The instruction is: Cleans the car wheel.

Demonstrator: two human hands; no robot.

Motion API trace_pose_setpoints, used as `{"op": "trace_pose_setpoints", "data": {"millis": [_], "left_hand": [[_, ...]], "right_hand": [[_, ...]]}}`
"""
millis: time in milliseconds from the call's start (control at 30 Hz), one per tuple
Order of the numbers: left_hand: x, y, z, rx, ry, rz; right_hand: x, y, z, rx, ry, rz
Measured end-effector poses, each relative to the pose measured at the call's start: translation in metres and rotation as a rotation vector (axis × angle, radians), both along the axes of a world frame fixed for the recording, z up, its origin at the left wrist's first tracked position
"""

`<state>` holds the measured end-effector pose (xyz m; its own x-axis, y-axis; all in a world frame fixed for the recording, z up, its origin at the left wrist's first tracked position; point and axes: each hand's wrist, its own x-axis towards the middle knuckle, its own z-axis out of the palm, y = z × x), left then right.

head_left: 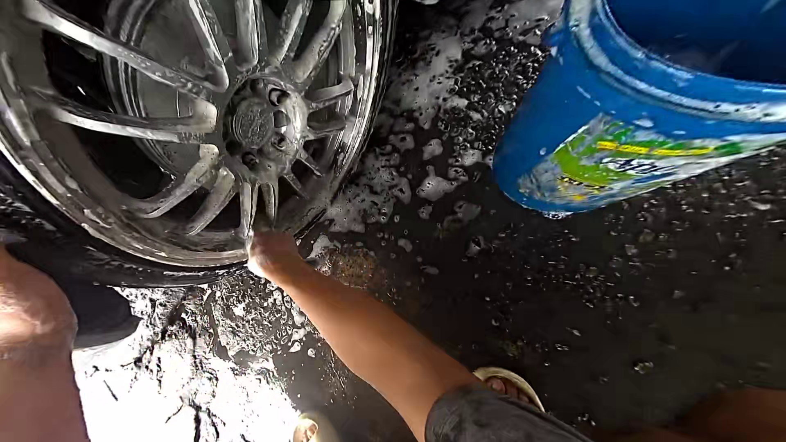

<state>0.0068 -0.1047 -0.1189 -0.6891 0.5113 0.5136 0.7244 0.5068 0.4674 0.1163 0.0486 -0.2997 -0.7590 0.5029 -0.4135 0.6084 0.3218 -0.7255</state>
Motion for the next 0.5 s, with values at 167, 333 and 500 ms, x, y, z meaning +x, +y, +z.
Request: {"op": "trace_pose_setpoints", "data": {"millis": [167, 333, 500], "left_hand": [[-0.029, -0.003, -0.015, 0.078, -0.146, -0.111], [-0.037, 0.007, -0.011, 0.184, -0.180, -0.160], [-0.032, 0.012, -0.003, 0.151, -0.175, -0.273]], "right_hand": [[0.046, 0.000, 0.005, -0.168, 0.021, 0.324], [0.039, -0.027, 0.028, -0.096, 0.171, 0.268], [0.004, -0.029, 0.035, 0.004, -0.009, 0.075]]}}
